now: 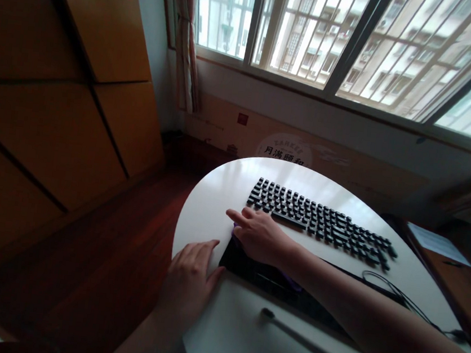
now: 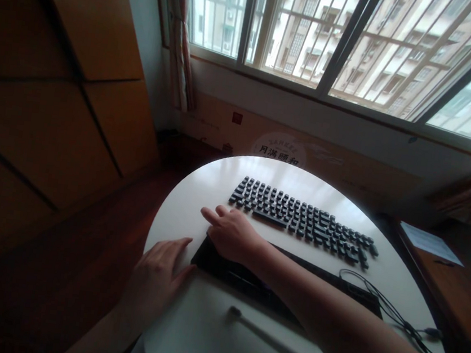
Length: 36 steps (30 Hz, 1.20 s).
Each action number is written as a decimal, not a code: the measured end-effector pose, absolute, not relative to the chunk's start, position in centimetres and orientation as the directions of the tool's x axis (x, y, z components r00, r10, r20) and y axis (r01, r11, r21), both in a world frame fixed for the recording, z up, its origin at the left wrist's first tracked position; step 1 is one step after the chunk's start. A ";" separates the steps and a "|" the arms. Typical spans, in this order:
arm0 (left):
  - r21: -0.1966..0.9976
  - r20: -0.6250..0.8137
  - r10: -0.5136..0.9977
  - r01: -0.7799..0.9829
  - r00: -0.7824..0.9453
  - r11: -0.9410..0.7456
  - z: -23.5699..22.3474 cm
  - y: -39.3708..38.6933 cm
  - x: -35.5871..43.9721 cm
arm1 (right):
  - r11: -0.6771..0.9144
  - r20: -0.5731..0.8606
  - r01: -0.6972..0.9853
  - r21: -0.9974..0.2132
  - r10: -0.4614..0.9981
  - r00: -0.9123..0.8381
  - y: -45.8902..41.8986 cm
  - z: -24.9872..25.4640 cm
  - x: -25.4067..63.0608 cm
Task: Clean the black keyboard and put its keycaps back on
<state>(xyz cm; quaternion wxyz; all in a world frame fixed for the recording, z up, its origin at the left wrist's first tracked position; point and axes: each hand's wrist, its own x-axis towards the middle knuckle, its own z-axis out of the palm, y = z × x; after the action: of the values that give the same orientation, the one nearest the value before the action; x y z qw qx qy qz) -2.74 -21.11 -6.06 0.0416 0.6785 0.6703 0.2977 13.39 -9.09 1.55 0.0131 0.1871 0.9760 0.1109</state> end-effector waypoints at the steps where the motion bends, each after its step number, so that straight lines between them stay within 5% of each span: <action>1: 0.453 0.353 0.933 0.886 -0.074 -0.102 -6.2 -21.1 -2.8 | 0.917 0.006 0.335 0.215 0.342 -0.940 -9.3 1.5 13.2; 24: 0.382 0.424 0.904 0.914 -0.043 -0.135 -6.8 -21.0 -3.1 | 0.910 0.131 0.397 -0.120 0.410 -0.902 -13.4 -1.0 15.3; 36: 0.389 0.477 0.878 0.886 0.038 -0.250 -6.5 -20.9 -3.0 | 0.867 0.022 0.487 -0.099 0.492 -0.870 -17.5 -0.1 22.8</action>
<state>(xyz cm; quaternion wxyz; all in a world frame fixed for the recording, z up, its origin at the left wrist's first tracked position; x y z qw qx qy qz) -3.02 -20.88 -6.48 -0.0063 0.7205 0.6123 0.3254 22.80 -17.50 -0.12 -0.0234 0.2534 0.9660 -0.0453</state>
